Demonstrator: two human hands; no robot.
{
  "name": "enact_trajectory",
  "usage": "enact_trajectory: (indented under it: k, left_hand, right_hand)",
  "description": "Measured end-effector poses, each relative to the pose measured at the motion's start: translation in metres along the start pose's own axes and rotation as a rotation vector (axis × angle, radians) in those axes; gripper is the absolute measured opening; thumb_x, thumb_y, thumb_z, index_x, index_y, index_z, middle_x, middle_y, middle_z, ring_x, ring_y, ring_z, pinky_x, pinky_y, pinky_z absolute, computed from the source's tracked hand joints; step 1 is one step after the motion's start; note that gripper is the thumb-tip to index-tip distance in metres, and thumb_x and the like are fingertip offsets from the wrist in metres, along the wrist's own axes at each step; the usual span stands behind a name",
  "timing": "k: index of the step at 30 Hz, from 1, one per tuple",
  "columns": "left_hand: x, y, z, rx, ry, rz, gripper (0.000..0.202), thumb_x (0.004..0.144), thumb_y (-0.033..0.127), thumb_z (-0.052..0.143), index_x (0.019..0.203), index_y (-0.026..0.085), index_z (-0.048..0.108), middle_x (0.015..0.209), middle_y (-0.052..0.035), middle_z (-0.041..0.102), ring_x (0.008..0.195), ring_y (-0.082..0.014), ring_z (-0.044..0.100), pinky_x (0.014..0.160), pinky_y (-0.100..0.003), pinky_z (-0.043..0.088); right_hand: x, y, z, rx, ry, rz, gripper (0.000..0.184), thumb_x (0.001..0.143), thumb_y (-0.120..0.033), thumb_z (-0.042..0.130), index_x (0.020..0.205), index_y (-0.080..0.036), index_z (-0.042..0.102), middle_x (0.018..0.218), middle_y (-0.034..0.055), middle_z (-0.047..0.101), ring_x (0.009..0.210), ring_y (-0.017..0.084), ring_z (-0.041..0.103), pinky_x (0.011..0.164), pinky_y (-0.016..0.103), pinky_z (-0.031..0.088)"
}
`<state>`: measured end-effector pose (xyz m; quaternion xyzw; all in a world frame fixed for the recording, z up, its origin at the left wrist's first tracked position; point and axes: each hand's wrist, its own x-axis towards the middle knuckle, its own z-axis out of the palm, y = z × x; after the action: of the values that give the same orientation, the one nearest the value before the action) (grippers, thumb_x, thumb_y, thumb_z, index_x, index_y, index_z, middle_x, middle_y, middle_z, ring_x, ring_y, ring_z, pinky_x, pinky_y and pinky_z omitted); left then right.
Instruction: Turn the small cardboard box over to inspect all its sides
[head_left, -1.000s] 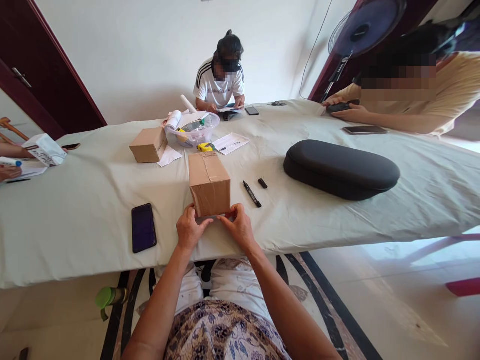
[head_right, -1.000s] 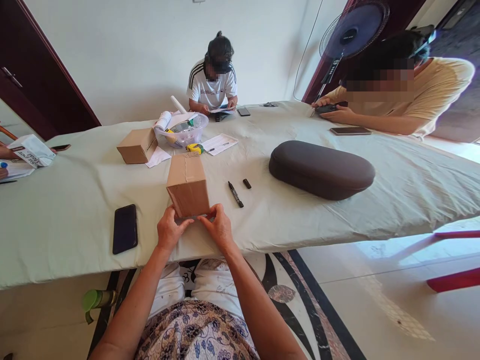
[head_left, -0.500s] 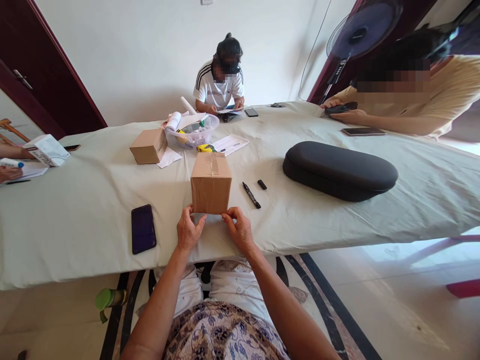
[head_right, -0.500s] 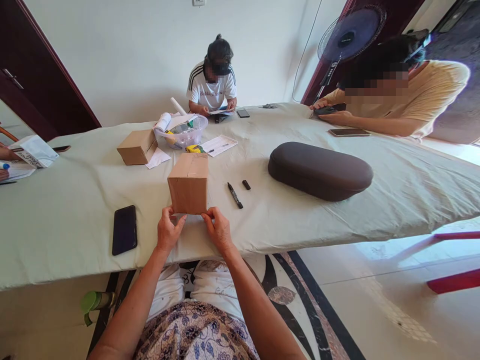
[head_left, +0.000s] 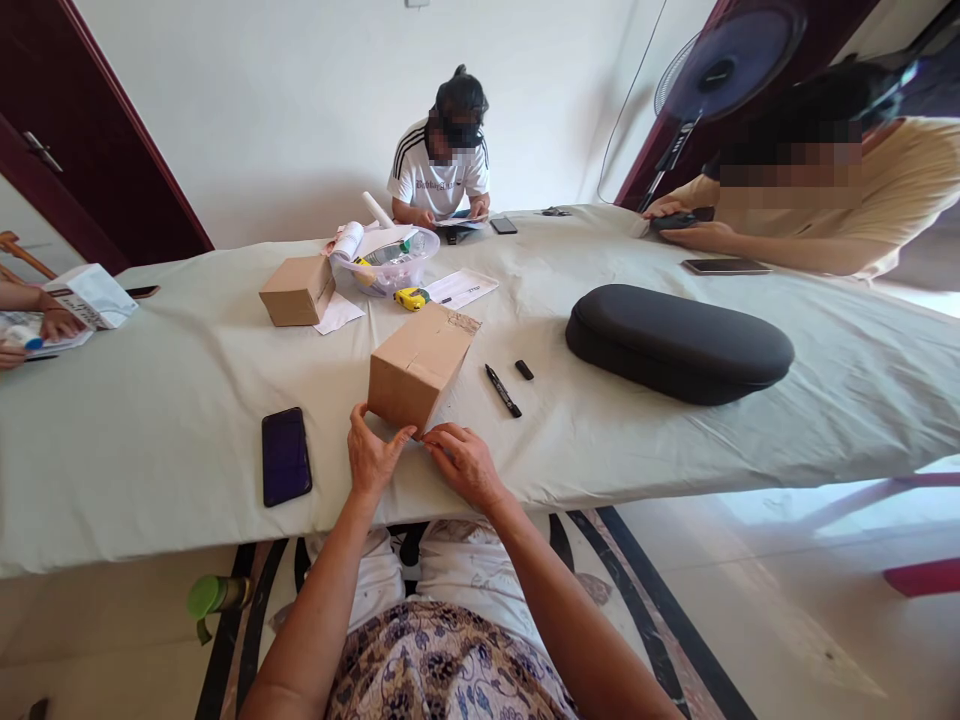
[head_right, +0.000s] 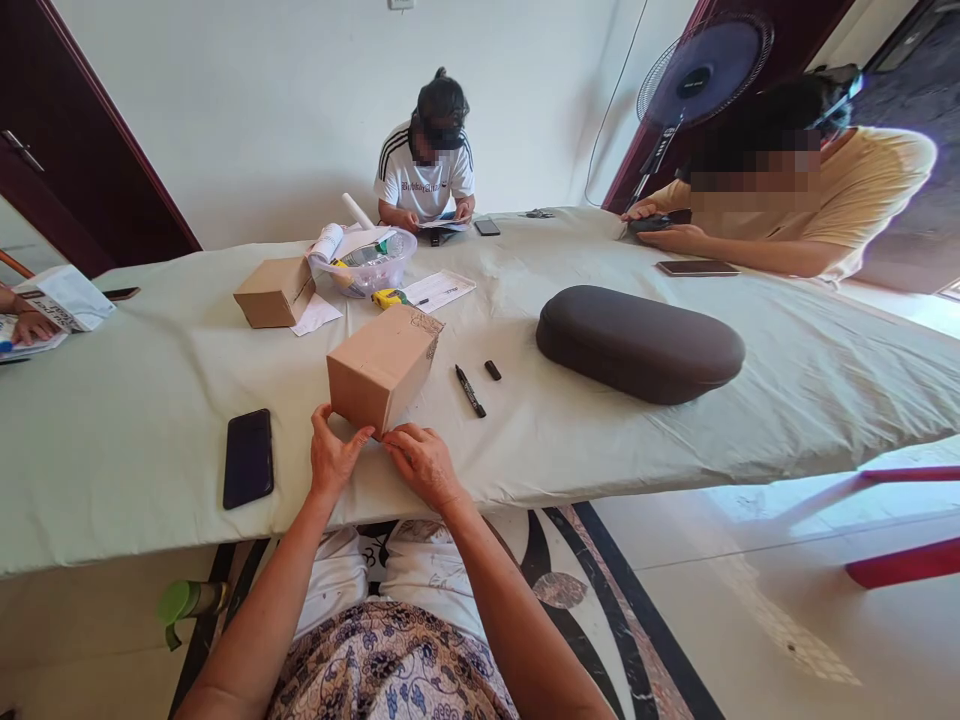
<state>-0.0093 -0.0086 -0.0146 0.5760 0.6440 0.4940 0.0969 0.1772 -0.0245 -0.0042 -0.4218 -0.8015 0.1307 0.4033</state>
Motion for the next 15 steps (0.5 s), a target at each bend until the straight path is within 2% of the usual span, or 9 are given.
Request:
enact_trajectory:
  k: [5,9,12,15]
  left_hand:
    - [0.0017,-0.0028,-0.001,-0.1,-0.006,0.026,0.111,0.067,0.071,0.075,0.15,0.014,0.028,0.151,-0.0273,0.042,0.144,-0.0397,0.042,0.117,-0.055,0.035]
    - [0.0015,-0.0025,0.0013,-0.115,-0.073,0.049,0.129,0.061,0.074,0.078,0.156,0.012,0.016,0.158,-0.0303,0.031,0.149,-0.0411,0.033,0.12,-0.055,0.032]
    - [0.0012,0.0003,0.0028,-0.049,-0.096,0.056,0.138,0.056,0.075,0.079,0.157,0.01,0.012,0.159,-0.0325,0.029,0.148,-0.0434,0.034,0.118,-0.057,0.033]
    - [0.0015,0.0034,0.0024,0.011,-0.115,0.032,0.14,0.055,0.074,0.08,0.157,0.008,0.011,0.158,-0.0333,0.03,0.147,-0.043,0.035,0.119,-0.056,0.034]
  right_hand:
    - [0.0002,-0.0014,0.0005,-0.01,0.023,0.061,0.021,0.094,-0.019,0.048,0.092,-0.022,0.069,0.09,0.006,0.074,0.082,0.019,0.068,0.078,0.033,0.049]
    - [0.0006,-0.0019,0.0007,0.01,0.025,0.066,0.022,0.092,-0.016,0.049,0.098,-0.022,0.069,0.093,0.0061,0.074,0.083,0.02,0.069,0.079,0.033,0.05]
    - [0.0009,-0.0002,0.0016,0.004,-0.014,0.02,0.026,0.092,-0.014,0.049,0.106,-0.022,0.069,0.097,0.0076,0.074,0.087,0.021,0.069,0.08,0.034,0.051]
    - [0.0008,0.0041,0.0034,0.028,-0.026,-0.018,0.03,0.09,-0.009,0.048,0.107,-0.021,0.069,0.101,0.0083,0.074,0.089,0.021,0.069,0.08,0.033,0.052]
